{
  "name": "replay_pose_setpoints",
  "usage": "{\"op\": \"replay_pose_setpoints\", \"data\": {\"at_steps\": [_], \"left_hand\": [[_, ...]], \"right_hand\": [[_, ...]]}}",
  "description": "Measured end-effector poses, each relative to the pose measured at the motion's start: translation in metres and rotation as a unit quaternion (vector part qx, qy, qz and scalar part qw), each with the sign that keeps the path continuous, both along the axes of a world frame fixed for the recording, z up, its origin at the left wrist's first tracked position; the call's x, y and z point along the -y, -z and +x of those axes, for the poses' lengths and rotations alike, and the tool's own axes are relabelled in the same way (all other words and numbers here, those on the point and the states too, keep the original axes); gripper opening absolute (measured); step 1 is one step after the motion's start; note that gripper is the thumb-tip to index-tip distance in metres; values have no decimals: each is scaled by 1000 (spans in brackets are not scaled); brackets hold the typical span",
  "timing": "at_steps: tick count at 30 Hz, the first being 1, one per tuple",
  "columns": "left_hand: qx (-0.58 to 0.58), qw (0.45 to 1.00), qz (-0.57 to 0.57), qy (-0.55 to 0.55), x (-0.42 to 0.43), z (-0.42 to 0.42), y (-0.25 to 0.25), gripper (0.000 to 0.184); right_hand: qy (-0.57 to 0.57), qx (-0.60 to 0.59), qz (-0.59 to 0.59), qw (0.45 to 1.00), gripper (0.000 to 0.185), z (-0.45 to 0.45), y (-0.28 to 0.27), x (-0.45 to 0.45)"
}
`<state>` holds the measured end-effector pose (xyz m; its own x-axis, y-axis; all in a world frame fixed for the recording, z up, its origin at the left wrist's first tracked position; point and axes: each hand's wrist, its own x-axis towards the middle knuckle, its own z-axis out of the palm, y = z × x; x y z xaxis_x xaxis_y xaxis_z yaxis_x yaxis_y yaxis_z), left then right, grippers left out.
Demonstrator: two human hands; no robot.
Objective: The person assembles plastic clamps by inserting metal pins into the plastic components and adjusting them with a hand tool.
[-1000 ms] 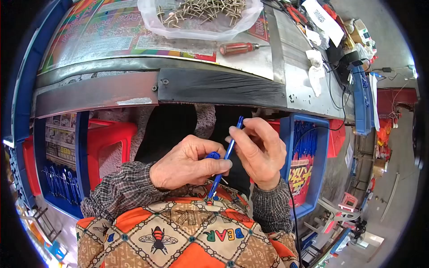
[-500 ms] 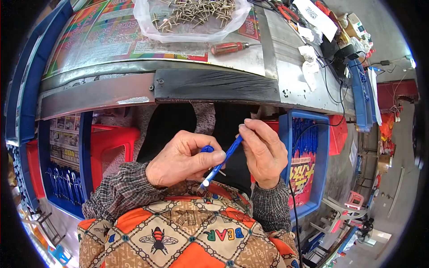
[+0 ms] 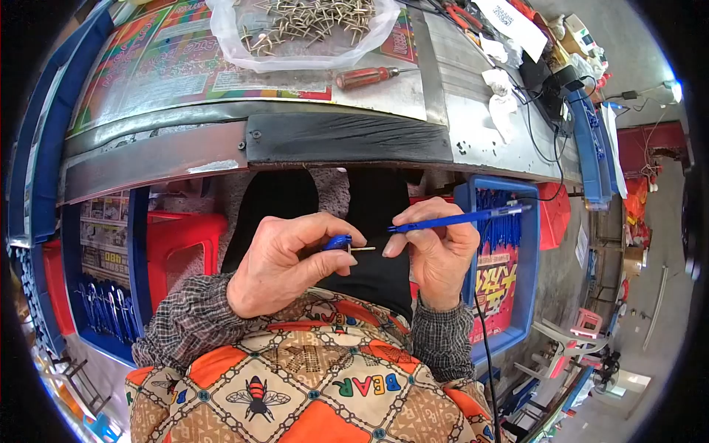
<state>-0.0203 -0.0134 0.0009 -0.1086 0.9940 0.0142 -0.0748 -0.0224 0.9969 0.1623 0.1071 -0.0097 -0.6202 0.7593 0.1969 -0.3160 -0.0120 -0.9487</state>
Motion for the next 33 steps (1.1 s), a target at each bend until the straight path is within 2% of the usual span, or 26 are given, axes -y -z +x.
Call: {"op": "replay_pose_setpoints", "data": {"at_steps": [4, 10, 16, 33], "left_hand": [[-38, 999, -23, 0, 0, 1, -6, 18], [34, 997, -69, -12, -4, 7, -5, 19], [17, 998, -63, -18, -9, 12, 0, 17], [-48, 998, -23, -18, -15, 16, 3, 16]], "right_hand": [[-38, -56, -72, 995, 12, -2, 7, 2], [-28, -41, -78, 996, 13, -1, 15, 3], [-35, -49, -101, 993, 12, -3, 20, 5], [-25, -16, -33, 999, 11, -2, 26, 6]]}}
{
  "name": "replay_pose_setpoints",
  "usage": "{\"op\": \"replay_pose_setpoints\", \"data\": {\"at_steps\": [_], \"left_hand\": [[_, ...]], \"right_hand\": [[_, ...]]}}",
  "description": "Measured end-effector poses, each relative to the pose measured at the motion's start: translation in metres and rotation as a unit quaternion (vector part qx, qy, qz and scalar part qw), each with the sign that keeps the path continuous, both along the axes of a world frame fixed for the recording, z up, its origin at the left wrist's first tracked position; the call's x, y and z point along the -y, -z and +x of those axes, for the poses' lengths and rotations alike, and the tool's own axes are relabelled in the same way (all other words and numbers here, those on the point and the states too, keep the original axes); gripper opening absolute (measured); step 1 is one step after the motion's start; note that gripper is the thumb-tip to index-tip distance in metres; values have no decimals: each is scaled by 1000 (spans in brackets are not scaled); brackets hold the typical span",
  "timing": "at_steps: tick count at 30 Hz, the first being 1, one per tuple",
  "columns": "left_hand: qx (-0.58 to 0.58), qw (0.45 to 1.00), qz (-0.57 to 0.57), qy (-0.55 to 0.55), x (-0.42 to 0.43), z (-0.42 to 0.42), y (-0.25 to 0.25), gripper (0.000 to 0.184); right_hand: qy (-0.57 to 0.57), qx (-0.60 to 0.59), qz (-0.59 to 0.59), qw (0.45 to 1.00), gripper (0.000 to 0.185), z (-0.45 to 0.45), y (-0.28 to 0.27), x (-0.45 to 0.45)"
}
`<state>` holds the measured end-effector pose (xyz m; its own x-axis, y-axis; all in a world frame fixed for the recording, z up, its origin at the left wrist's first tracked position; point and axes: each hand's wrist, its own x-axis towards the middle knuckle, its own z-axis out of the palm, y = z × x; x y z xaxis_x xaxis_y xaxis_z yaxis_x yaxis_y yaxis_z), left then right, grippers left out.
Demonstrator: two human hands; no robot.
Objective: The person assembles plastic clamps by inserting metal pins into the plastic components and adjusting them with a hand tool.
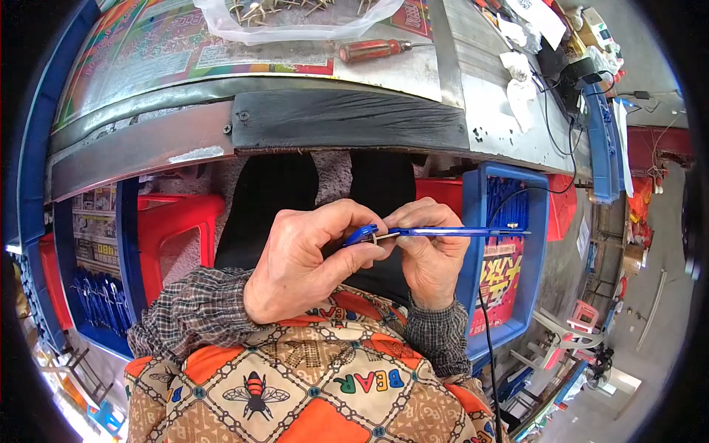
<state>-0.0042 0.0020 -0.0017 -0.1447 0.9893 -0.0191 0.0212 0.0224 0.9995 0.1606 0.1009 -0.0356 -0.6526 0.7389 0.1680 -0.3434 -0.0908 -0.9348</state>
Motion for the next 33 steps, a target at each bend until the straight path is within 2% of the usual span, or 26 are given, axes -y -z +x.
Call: {"op": "replay_pose_setpoints", "data": {"at_steps": [33], "left_hand": [[-19, 1000, 22, 2, 0, 2, 0, 15]], "right_hand": [[2, -1, 18, 1000, 10, 1, 0, 1]]}}
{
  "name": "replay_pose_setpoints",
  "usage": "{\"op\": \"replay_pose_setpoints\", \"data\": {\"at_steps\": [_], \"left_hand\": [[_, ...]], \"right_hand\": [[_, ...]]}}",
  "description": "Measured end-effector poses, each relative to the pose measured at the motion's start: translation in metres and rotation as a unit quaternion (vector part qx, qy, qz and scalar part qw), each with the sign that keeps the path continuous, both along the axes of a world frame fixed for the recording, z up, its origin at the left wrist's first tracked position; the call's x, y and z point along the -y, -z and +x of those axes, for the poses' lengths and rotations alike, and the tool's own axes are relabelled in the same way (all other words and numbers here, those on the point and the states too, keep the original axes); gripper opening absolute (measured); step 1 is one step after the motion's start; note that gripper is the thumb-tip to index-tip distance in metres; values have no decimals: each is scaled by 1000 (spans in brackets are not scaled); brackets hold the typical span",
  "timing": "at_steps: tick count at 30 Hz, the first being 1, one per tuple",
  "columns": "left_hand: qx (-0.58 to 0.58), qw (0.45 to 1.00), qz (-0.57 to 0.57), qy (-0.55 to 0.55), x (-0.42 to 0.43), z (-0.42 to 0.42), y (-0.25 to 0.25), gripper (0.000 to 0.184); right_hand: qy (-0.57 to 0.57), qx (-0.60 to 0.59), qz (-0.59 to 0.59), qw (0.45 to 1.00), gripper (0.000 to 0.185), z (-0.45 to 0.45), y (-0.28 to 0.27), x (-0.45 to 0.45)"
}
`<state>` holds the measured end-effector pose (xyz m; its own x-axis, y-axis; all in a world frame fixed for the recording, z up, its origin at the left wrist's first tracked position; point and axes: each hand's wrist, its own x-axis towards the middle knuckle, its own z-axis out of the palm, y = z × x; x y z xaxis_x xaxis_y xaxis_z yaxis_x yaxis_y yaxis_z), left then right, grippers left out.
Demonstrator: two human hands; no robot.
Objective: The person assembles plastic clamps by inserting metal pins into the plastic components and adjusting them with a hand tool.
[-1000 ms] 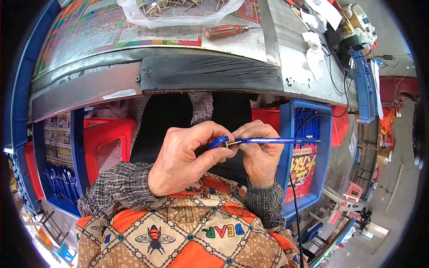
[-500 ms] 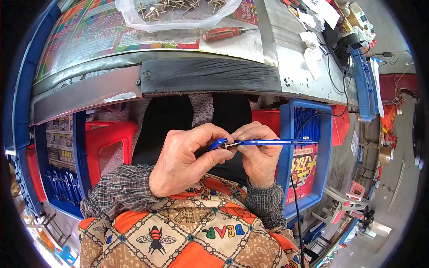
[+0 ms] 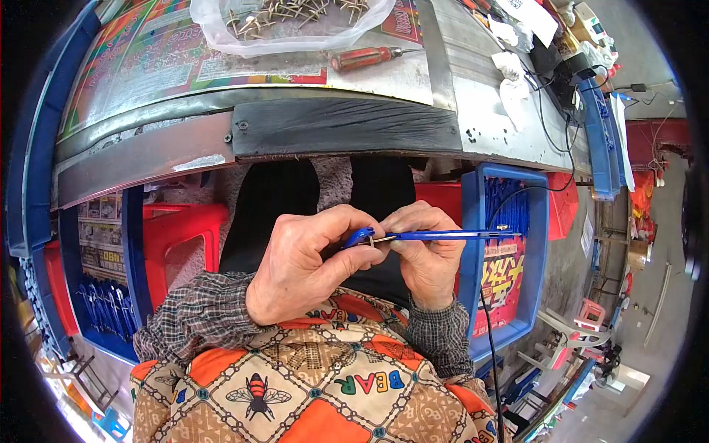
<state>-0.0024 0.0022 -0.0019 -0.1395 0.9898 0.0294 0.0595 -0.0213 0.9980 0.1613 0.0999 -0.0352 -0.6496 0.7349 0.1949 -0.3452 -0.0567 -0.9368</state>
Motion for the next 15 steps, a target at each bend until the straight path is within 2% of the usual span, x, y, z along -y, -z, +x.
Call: {"op": "replay_pose_setpoints", "data": {"at_steps": [4, 7, 15], "left_hand": [[-40, 999, 5, 0, -1, -2, -5, 14], [-62, 996, 53, -22, -3, 0, -4, 15], [-96, 992, 76, -17, -6, -2, -10, 15]], "right_hand": [[-7, 6, 15, 1000, 11, 1, -1, -1], [-13, 11, 38, 999, 12, 1, -4, -3], [18, 80, 91, 992, 11, 1, -14, -7]]}}
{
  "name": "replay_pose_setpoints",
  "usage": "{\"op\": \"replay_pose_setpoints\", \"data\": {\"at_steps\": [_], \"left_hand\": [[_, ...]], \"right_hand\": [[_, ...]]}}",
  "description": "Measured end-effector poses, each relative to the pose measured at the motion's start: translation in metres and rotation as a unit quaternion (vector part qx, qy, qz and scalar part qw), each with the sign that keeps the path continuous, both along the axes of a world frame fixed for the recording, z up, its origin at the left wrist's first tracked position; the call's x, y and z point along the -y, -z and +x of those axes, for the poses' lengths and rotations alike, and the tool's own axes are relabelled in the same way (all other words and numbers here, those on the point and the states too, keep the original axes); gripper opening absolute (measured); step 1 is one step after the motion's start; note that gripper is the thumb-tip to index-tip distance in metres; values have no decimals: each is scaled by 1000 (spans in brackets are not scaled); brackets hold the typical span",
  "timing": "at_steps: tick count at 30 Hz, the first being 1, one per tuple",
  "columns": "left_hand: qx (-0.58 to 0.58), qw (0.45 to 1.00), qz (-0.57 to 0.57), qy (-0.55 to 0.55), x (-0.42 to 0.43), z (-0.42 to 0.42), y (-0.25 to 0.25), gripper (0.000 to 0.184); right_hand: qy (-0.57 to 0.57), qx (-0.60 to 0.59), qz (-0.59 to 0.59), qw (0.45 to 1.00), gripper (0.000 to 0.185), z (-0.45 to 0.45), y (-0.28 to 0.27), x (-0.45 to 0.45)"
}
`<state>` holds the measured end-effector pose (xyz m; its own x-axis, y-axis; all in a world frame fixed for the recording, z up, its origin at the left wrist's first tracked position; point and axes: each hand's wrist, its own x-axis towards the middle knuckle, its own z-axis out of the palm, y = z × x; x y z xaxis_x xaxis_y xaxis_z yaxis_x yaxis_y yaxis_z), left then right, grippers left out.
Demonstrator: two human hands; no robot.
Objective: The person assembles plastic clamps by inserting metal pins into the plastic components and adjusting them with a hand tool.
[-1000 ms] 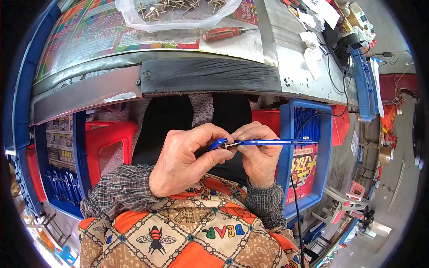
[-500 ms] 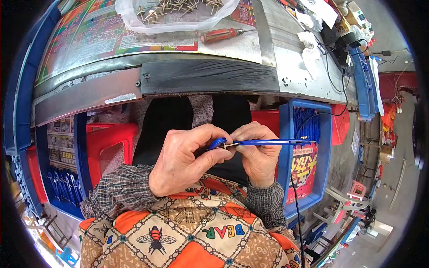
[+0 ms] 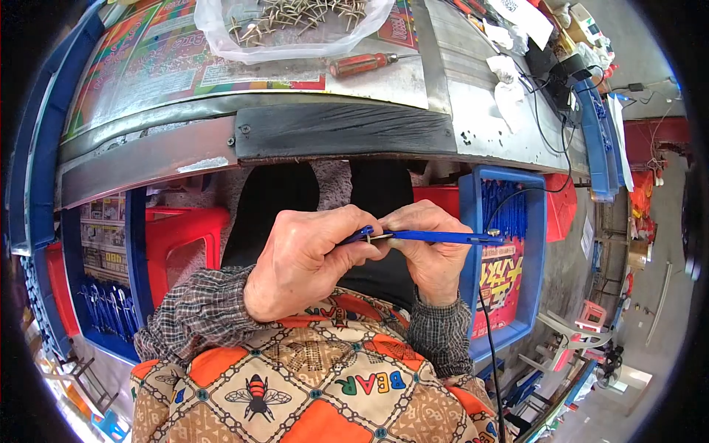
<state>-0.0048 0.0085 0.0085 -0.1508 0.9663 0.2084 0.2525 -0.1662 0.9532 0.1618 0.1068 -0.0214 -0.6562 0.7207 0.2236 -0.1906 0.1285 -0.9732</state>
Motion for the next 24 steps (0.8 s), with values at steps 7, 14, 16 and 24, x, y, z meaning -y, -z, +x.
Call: {"op": "replay_pose_setpoints", "data": {"at_steps": [7, 14, 16, 24], "left_hand": [[-21, 1000, 3, 14, 0, -3, -3, 13], [-41, 999, -2, 34, 0, -4, -6, 15], [-41, 999, 6, 31, 0, -4, -5, 14], [-70, 995, 60, 32, 3, -1, 0, 20]], "right_hand": [[-30, 36, 122, 991, 14, -2, -13, -9], [-50, 40, 116, 991, 15, -2, -17, -9], [-44, 50, 88, 994, 14, -2, -18, -6], [-59, 94, 22, 994, 9, 1, -24, 0]]}}
